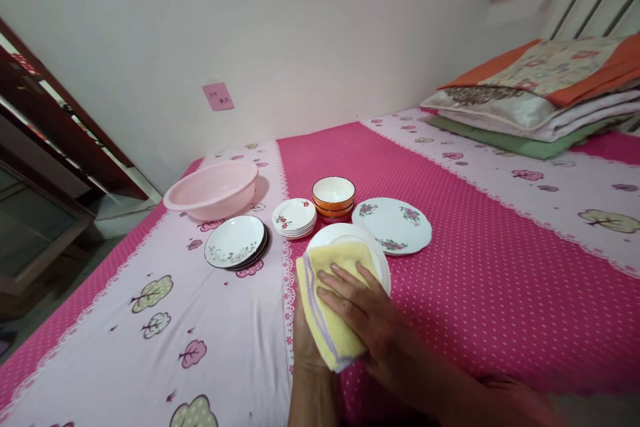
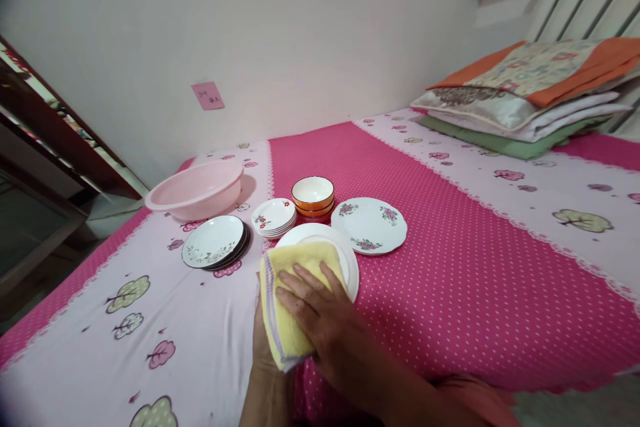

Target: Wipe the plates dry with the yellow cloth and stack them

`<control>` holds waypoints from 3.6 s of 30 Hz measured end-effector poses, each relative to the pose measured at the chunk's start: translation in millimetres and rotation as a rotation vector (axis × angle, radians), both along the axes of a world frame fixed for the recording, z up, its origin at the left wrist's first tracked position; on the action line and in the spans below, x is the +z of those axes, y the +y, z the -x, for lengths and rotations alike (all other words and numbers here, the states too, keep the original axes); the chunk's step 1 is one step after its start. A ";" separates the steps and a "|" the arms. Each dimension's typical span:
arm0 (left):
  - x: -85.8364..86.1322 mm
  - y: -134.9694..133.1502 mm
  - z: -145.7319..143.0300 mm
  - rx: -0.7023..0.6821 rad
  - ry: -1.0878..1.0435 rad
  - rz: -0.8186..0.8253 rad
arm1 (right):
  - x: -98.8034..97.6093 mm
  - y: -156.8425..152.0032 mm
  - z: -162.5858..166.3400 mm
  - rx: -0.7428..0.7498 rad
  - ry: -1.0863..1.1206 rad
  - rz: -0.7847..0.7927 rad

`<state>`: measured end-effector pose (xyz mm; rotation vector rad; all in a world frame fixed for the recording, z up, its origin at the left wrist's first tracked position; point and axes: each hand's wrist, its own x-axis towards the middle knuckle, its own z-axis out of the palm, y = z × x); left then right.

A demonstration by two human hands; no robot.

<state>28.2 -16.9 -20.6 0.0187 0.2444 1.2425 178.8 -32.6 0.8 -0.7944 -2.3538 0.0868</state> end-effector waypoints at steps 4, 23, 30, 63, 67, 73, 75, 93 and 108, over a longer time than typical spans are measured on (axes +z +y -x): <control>-1.0 6.8 -15.1 0.043 0.054 -0.082 | -4.0 21.8 -14.0 -0.091 0.052 -0.037; 2.5 15.4 8.4 0.433 0.132 0.092 | -19.0 26.8 -46.3 -0.193 0.038 -0.125; -4.1 17.0 15.6 0.446 0.166 0.049 | -28.2 -2.4 -6.4 -0.118 0.066 -0.058; -4.1 6.7 -7.4 0.171 0.164 -0.109 | -3.8 60.6 -39.2 -0.287 0.470 0.247; -2.7 11.1 5.3 0.325 0.120 -0.024 | -17.3 53.5 -34.5 -0.221 0.416 0.228; -1.0 16.9 15.3 0.502 0.165 0.081 | -30.0 34.6 -29.6 -0.129 0.285 0.129; -1.7 18.5 18.6 0.544 0.179 0.093 | -30.2 24.4 -23.1 -0.101 0.238 0.091; -3.9 14.5 34.4 0.588 0.176 -0.009 | -27.4 18.6 -12.6 -0.214 0.082 -0.088; -3.4 10.6 21.4 0.336 0.155 0.011 | -12.6 -15.6 33.7 -0.043 0.127 -0.030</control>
